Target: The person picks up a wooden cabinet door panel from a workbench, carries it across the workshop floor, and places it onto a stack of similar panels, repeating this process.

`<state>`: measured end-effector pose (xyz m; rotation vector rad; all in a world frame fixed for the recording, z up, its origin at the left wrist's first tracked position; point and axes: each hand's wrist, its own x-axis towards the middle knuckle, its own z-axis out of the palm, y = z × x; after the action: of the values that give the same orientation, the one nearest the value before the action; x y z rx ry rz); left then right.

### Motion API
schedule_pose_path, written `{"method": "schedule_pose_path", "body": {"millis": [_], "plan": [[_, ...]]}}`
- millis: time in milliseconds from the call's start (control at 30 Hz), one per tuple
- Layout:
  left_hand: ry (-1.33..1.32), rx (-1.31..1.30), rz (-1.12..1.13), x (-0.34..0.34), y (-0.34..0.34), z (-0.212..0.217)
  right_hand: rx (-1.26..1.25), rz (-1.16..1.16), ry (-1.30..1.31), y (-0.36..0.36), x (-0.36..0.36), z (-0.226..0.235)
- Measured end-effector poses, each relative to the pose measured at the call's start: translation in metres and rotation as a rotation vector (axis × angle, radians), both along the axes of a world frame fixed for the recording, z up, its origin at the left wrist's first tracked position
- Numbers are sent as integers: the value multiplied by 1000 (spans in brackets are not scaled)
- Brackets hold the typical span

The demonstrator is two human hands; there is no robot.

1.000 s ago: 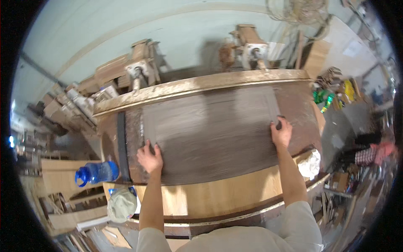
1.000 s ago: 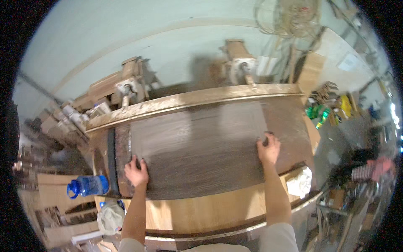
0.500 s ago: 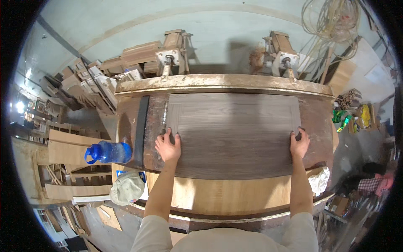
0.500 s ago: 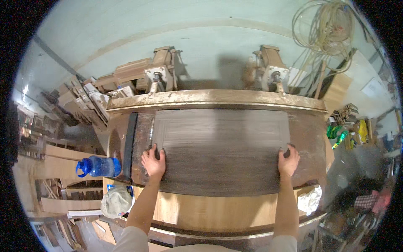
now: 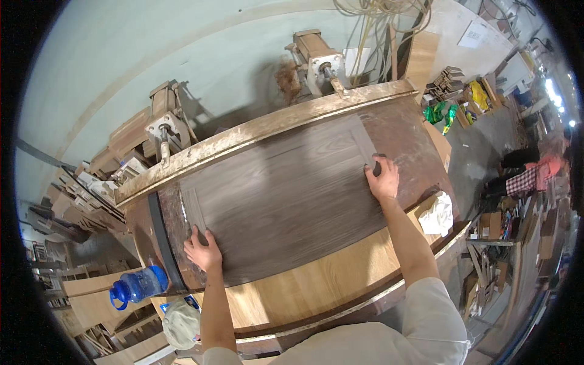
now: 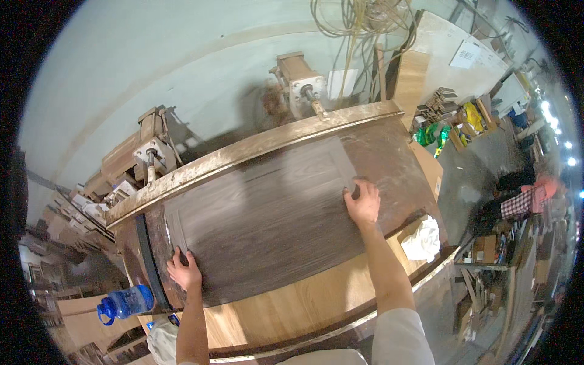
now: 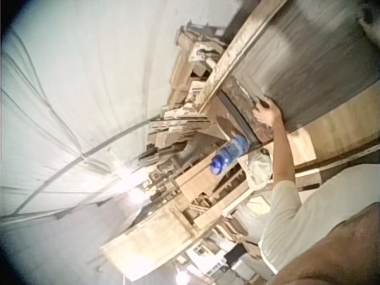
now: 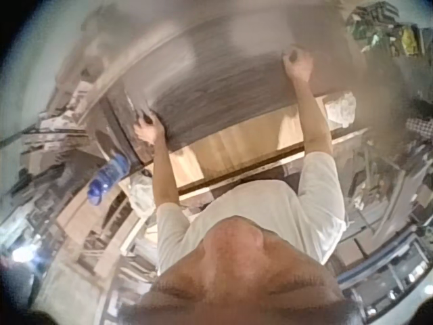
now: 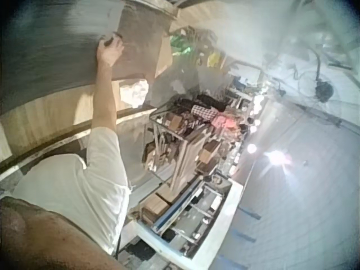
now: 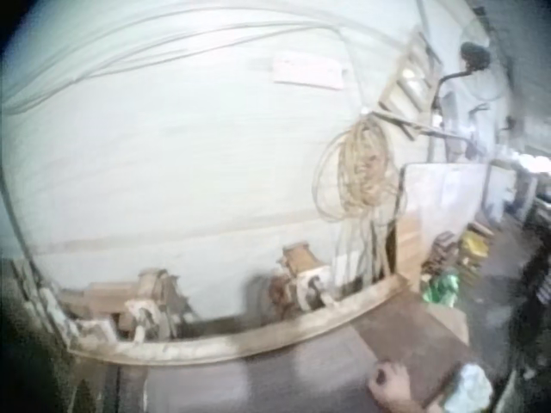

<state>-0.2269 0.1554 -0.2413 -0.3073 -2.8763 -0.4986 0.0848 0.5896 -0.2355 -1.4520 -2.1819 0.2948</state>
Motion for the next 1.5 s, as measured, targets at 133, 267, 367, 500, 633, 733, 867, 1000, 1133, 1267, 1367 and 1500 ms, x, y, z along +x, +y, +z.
{"method": "schedule_pose_path", "body": {"millis": [133, 267, 367, 500, 633, 733, 867, 1000, 1133, 1267, 1367, 1500], "plan": [[-27, -26, 8, 3, 1, 3, -30, -2, 10, -3, 2, 2], [-11, -29, 7, 4, -4, -2, -48, -9, 12, -3, 3, 2], [-15, -26, -4, 4, -4, -4, -59, -5, 1, -2, 3, 3], [-64, -34, -27, 2, -2, -7, -61, -10, -19, -1, 5, 1], [-48, -35, -29, 0, -5, -1, -79, -1, -16, -3, 0, 5], [-52, -32, -41, -4, -6, -3, -83, -6, -21, -3, -2, 5], [-50, -52, -27, -5, -4, -1, -155, -71, -56, -1, -4, 8], [-202, -112, -3, -6, 12, 23, -394, -153, -103, 12, -7, 27], [-629, 236, -84, -56, -7, 14, -481, -285, -70, 9, -16, 35], [-434, 545, -83, -76, -67, -12, -593, -215, 80, 3, -21, 46], [-714, 828, -5, -64, -54, 19, -554, -248, 193, 8, 10, 57], [-779, 1059, 200, -32, -84, 93, -570, -137, 710, -17, 51, 116]]}}
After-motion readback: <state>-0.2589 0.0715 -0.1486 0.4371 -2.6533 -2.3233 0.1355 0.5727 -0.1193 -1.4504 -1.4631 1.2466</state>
